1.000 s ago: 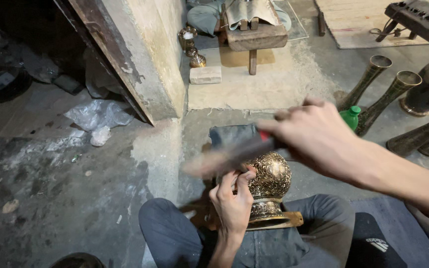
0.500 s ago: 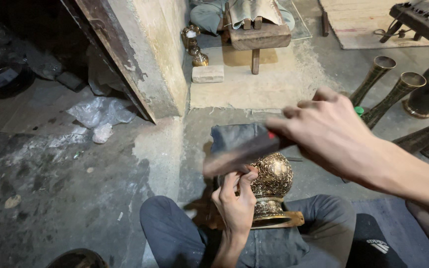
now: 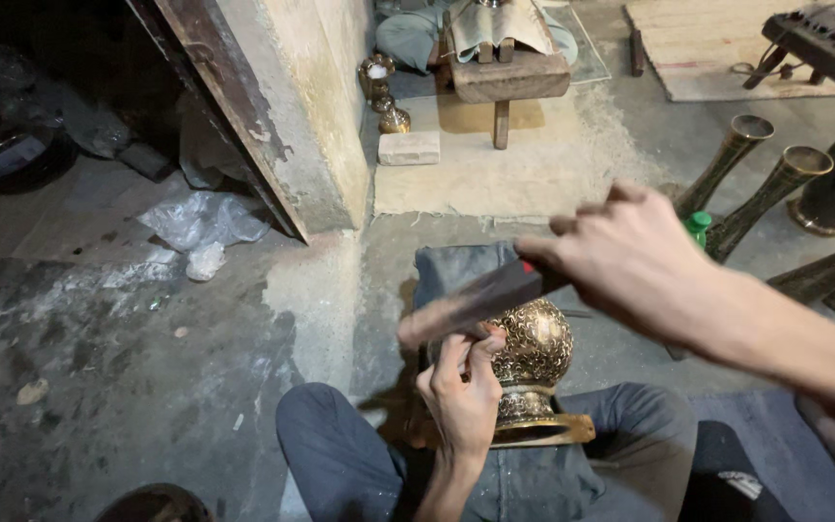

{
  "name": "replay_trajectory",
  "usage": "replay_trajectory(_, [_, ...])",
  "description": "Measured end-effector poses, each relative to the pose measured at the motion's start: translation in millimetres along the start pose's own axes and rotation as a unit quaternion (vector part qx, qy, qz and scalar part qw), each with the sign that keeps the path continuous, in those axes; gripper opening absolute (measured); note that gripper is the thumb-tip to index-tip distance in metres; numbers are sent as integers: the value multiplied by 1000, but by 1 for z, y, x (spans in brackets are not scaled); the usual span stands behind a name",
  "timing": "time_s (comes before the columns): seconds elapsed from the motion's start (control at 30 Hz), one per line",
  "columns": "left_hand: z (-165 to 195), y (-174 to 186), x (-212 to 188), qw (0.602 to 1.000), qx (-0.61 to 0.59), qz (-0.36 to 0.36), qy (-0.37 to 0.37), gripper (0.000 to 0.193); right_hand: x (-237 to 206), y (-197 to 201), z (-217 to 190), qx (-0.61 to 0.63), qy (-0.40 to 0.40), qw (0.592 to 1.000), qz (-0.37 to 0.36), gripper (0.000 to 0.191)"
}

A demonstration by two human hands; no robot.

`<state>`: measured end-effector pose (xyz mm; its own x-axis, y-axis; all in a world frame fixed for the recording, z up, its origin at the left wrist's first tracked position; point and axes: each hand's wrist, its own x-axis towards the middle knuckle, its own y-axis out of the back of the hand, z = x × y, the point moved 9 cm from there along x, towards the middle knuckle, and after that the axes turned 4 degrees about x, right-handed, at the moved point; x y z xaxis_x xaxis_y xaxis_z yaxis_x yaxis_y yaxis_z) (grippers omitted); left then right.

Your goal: The person uses a chisel and hammer to engrave a decorative pattern on a brass vase. The vase is held steady on a wooden support while the person repeatedly strikes the chisel to create fine details.

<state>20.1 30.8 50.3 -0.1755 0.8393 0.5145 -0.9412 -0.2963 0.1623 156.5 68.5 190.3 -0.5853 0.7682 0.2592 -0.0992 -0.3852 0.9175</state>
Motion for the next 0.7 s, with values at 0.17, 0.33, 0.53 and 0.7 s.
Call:
replay_trajectory(0.17, [1, 1, -1, 999, -31, 8, -6, 4, -6, 2, 18, 313, -108, 943, 40, 49])
replay_trajectory(0.33, [-3, 0, -2, 1000, -21, 1, -17, 4, -5, 0, 4, 60, -49, 997, -4, 48])
replay_trajectory(0.53, [-3, 1, -1, 1000, -2, -8, -26, 5, -2, -1, -2, 113, -14, 993, 24, 51])
replay_trajectory(0.7, [-1, 0, 0, 999, -34, -11, -31, 4, -3, -6, 4, 211, -41, 976, 40, 58])
